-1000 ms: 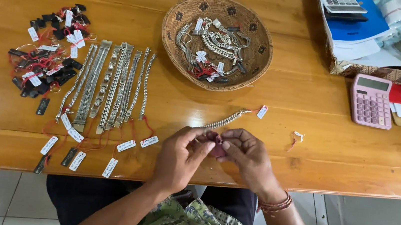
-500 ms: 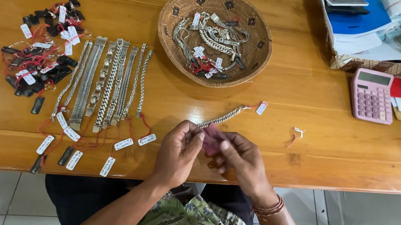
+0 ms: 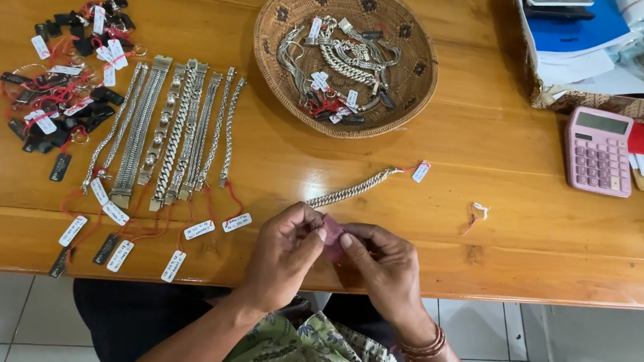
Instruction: The person is polishing silver chains one by one using a small polishing cloth at a wooden table.
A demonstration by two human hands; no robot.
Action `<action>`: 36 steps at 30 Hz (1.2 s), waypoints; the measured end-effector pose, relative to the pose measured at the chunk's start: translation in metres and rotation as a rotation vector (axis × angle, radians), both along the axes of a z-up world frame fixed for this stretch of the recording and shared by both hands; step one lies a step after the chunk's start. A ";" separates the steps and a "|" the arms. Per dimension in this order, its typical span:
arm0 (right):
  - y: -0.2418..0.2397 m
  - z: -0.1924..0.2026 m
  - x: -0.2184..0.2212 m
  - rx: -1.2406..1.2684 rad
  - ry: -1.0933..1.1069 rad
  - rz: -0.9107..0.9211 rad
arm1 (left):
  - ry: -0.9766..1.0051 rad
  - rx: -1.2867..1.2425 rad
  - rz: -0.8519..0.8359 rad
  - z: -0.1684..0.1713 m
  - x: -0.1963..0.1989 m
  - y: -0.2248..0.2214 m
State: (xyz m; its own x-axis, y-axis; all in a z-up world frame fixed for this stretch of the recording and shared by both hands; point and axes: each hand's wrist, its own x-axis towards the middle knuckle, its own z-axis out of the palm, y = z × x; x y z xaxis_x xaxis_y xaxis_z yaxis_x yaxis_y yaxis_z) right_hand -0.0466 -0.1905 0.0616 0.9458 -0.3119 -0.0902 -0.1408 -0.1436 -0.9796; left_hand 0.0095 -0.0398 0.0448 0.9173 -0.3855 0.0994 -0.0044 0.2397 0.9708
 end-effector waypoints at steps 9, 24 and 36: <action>-0.011 -0.011 -0.001 0.442 -0.047 -0.200 | -0.104 0.302 0.203 -0.003 -0.004 0.018; 0.004 -0.020 0.051 -0.898 -0.531 0.287 | -0.729 1.105 0.448 -0.059 0.017 0.029; 0.008 -0.025 0.068 -1.093 -0.739 0.382 | -0.702 1.060 0.389 -0.068 0.019 0.030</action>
